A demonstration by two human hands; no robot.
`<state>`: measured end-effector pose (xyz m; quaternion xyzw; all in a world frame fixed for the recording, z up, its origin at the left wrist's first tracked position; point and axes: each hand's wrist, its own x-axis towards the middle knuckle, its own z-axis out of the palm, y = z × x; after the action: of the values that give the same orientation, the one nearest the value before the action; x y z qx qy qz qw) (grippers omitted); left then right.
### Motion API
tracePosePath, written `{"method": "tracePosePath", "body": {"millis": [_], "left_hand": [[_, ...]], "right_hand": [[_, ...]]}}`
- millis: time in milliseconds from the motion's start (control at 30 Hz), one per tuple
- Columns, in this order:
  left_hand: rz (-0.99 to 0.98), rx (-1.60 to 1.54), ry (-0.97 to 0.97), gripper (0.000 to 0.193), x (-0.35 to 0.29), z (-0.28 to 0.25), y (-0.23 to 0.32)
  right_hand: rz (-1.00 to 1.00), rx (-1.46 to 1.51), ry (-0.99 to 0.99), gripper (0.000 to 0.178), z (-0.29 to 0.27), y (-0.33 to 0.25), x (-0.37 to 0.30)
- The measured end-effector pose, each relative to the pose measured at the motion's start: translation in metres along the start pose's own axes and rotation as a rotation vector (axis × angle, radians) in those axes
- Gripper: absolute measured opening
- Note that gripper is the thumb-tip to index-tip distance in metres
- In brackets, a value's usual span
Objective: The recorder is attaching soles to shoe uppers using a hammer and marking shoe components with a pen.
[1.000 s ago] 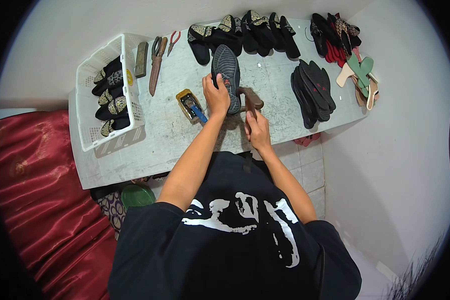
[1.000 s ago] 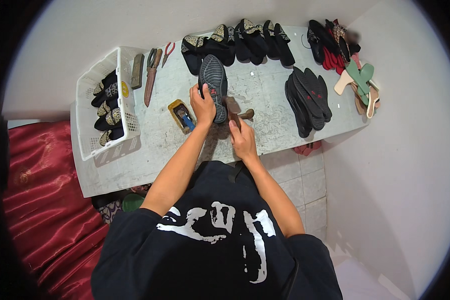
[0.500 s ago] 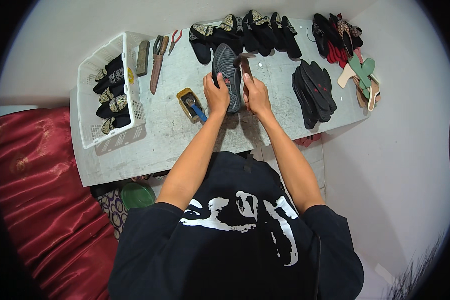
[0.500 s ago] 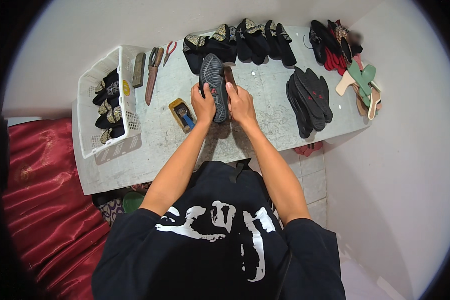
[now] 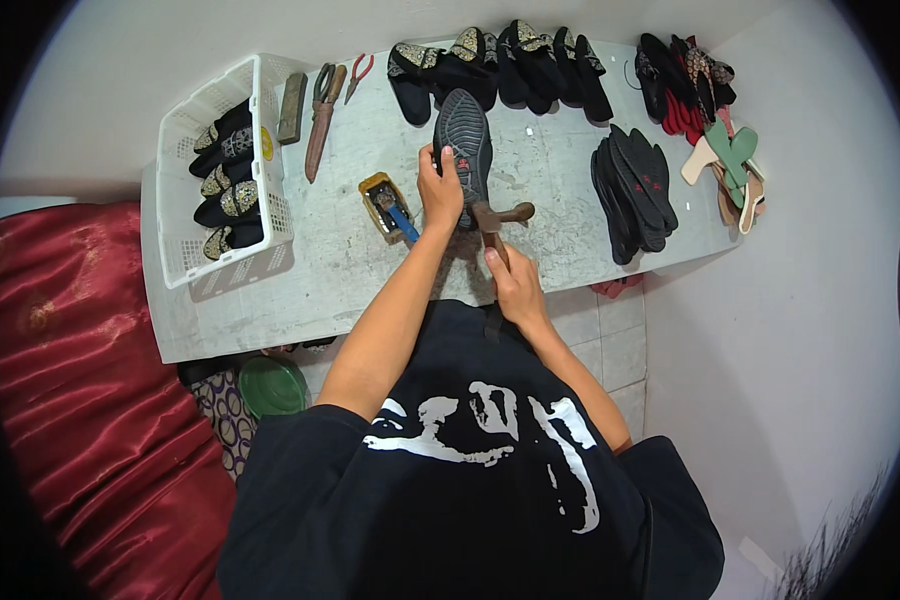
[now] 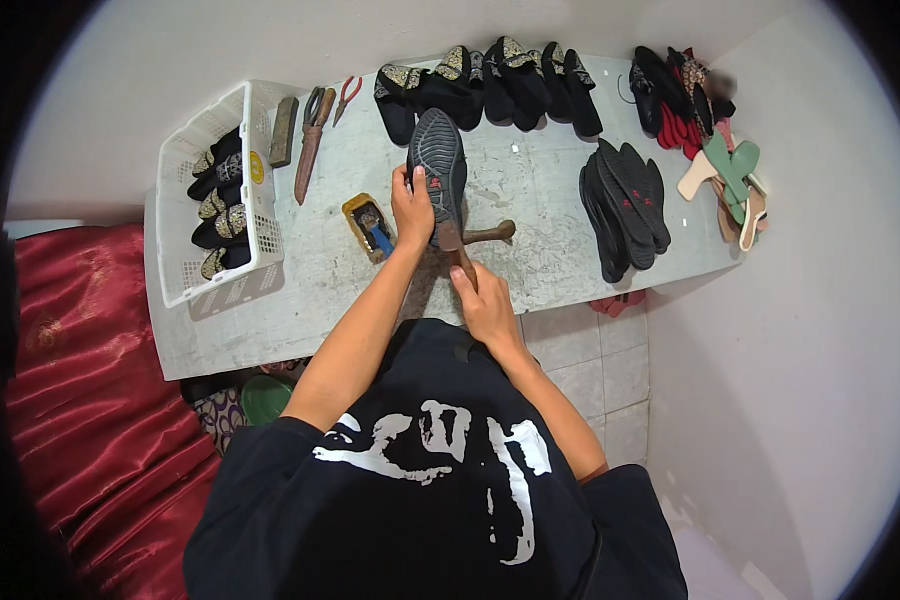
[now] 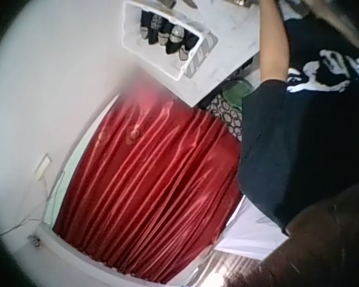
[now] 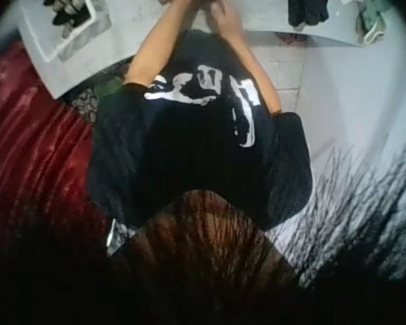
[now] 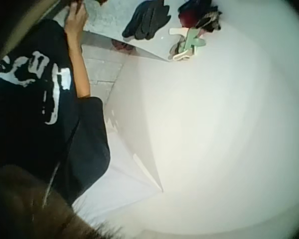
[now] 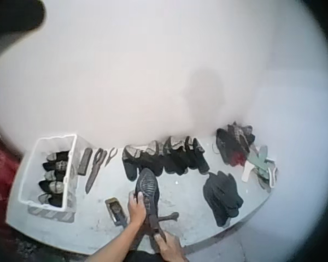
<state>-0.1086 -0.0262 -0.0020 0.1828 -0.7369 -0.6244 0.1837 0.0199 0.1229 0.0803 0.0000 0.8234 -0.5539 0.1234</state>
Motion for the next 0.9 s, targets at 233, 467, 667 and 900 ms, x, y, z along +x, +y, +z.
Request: {"method": "tracePosePath", "body": {"millis": [233, 467, 667, 900], "left_hand": [[0.038, -0.04, -0.013, 0.034, 0.003, 0.004, -0.007], [-0.1, -0.253, -0.082, 0.025, 0.023, -0.002, -0.037], [0.0, -0.119, -0.052, 0.024, 0.011, -0.002, -0.011], [-0.006, -0.198, -0.05, 0.024, 0.015, -0.001, -0.019]], "right_hand": [[0.004, -0.032, -0.044, 0.047, -0.006, -0.008, -0.007], [-0.087, -0.098, -0.047, 0.05, -0.001, -0.002, -0.01], [-0.036, -0.184, -0.041, 0.049, 0.001, -0.013, -0.005], [-0.052, -0.131, -0.015, 0.049, 0.002, -0.016, 0.012]]}}
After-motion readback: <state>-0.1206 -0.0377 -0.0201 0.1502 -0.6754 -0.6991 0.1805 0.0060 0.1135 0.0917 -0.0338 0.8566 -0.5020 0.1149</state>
